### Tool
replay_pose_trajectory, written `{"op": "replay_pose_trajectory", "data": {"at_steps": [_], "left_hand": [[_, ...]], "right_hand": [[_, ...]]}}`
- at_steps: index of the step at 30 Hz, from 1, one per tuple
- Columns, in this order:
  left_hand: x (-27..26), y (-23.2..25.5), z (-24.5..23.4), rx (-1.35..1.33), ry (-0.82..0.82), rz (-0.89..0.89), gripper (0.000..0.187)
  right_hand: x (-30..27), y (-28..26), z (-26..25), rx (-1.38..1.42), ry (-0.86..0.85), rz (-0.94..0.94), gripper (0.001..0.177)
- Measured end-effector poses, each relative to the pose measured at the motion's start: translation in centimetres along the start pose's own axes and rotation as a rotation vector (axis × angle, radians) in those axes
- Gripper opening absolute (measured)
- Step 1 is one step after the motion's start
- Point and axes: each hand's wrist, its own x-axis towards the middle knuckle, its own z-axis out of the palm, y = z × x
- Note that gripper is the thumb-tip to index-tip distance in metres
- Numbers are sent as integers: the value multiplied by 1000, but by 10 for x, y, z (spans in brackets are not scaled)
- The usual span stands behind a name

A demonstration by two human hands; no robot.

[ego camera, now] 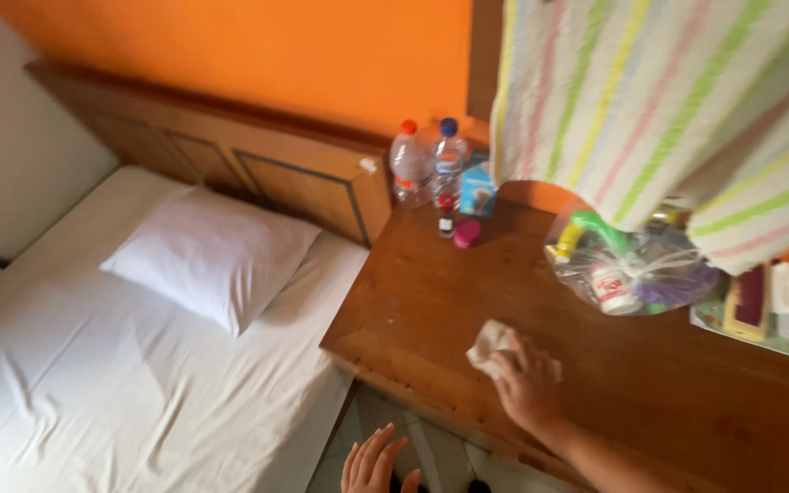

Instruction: Wipe down the surface of a wooden cabinet with a cloth.

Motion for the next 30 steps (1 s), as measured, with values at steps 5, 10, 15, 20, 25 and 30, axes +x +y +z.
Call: {"op": "replay_pose_trajectory", "data": {"at_steps": [5,10,15,20,25,30], "left_hand": [[-41,-10,0,2,148,-29,51],[-69,-24,-4,28,261,-78,50],[-116,-33,6,76,305,-206,47],[-176,-64,46,75,114,-394,44],[-213,-58,74,106,-125,-330,50],[-226,-12,105,110,541,-187,38]], "right_hand": [[12,-94,18,222,-293,-429,27],[60,-131,42,137,-496,-619,34],[70,-147,56,111,-445,-599,39],[42,-116,47,187,-281,-550,39],[-21,-17,1,181,-48,-560,43],[-98,136,-53,63,106,-164,33]]}}
